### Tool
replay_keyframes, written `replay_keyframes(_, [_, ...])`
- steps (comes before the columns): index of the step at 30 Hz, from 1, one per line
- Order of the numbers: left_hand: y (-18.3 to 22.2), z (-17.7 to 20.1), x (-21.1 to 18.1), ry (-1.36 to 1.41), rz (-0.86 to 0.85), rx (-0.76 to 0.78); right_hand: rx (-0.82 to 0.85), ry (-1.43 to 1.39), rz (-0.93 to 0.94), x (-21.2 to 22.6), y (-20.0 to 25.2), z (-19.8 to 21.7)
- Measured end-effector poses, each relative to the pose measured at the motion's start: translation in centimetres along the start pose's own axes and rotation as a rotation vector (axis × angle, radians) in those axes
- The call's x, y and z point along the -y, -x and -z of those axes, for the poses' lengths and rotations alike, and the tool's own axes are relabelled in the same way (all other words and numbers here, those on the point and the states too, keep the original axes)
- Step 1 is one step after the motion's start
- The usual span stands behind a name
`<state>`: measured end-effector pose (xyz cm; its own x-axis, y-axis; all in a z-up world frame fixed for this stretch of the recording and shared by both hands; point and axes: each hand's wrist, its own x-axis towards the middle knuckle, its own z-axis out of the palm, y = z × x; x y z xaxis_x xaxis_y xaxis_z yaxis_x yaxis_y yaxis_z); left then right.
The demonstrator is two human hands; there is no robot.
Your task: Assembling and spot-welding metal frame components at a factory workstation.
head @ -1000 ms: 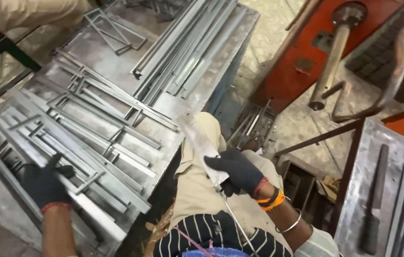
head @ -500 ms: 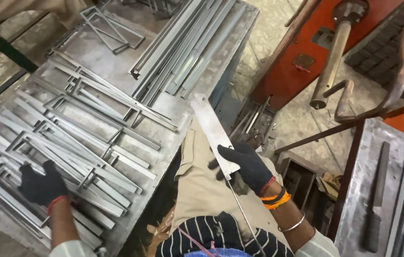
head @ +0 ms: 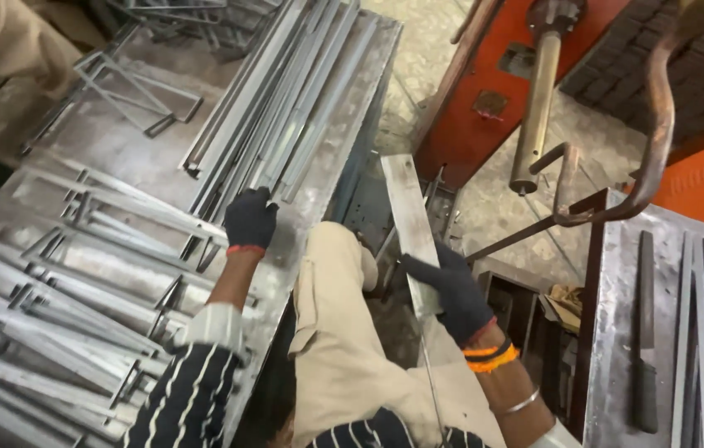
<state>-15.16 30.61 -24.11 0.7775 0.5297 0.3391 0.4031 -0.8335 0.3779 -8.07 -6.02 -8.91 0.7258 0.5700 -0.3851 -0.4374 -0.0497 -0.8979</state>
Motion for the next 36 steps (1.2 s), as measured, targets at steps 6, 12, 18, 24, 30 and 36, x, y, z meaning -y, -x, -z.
replay_keyframes(6, [-5.3,-9.6,3.1,-0.47,0.108,0.061,-0.114,0.016,-0.14,-0.8,0.2,1.6])
replay_keyframes(12, [-5.5,-8.2,3.7,-0.474,-0.018,0.132,-0.116,0.035,-0.189,-0.9,-0.4,2.0])
replay_keyframes(18, [-5.5,-5.1,3.6,-0.365,-0.075,-0.025,-0.072,0.018,-0.14,-1.6,-0.6,1.3])
replay_keyframes(24, [-6.5,-6.0,2.6,-0.285,-0.172,0.087,-0.045,0.065,-0.086,-2.1,-0.3,0.6])
replay_keyframes(30, [-8.4,-7.3,4.2,-0.398,-0.175,0.285,-0.088,0.067,-0.199,-3.0,-0.8,1.3])
replay_keyframes(36, [-3.9,-5.3,5.1,-0.37,-0.209,0.237,-0.037,0.045,-0.122,-4.6,-0.9,1.1])
